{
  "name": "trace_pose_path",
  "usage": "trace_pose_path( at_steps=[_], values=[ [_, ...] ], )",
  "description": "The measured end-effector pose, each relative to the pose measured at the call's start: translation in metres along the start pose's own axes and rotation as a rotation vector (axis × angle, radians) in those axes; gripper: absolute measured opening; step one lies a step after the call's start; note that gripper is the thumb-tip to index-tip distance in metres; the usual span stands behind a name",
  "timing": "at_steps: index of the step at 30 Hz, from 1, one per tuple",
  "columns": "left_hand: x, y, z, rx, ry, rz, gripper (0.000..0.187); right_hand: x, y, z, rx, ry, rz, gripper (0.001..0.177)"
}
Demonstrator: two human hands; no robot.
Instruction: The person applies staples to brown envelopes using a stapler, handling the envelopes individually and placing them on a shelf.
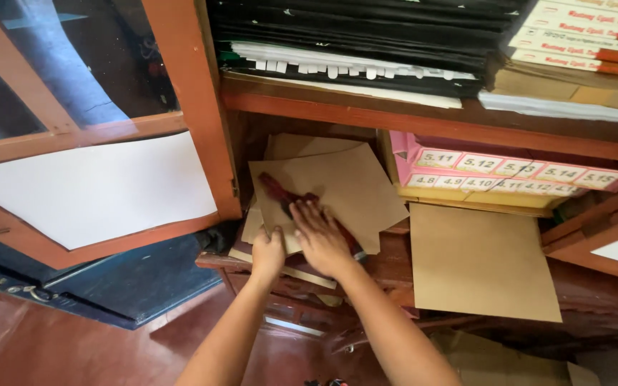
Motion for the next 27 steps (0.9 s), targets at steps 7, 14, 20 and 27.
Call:
trace_pose_path(
  at_steps=[7,14,20,27],
  values=[
    [0.035,0.039,0.028,-0.017,0.027,-0.078,0.043,-0.011,0.056,0.003,0.122,0.011,-0.302,0.062],
    [0.086,0.113,0.111,-0.111,-0.007,-0.346,0.046,-0.022,0.097,0.002,0.05,0.162,-0.388,0.058],
    [0.077,0.12,0.151,0.209,-0.211,-0.327,0.044,-0.017,0.102,0.007,-0.017,0.195,-0.379,0.058],
    [0.055,0.098,0.134,0.835,-0.389,0.054,0.047,0.006,0.061,0.03,-0.335,0.375,-0.445,0.048]
  ],
)
Point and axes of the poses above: each hand's wrist, its own x-axis away from the middle knuckle, its own z-axis out of the back of the hand, y = z × x, the point moved 2 cm from there along -x, towards the middle knuckle, and after that the axes turned 8 degrees about -x, right-handed, at the moved point
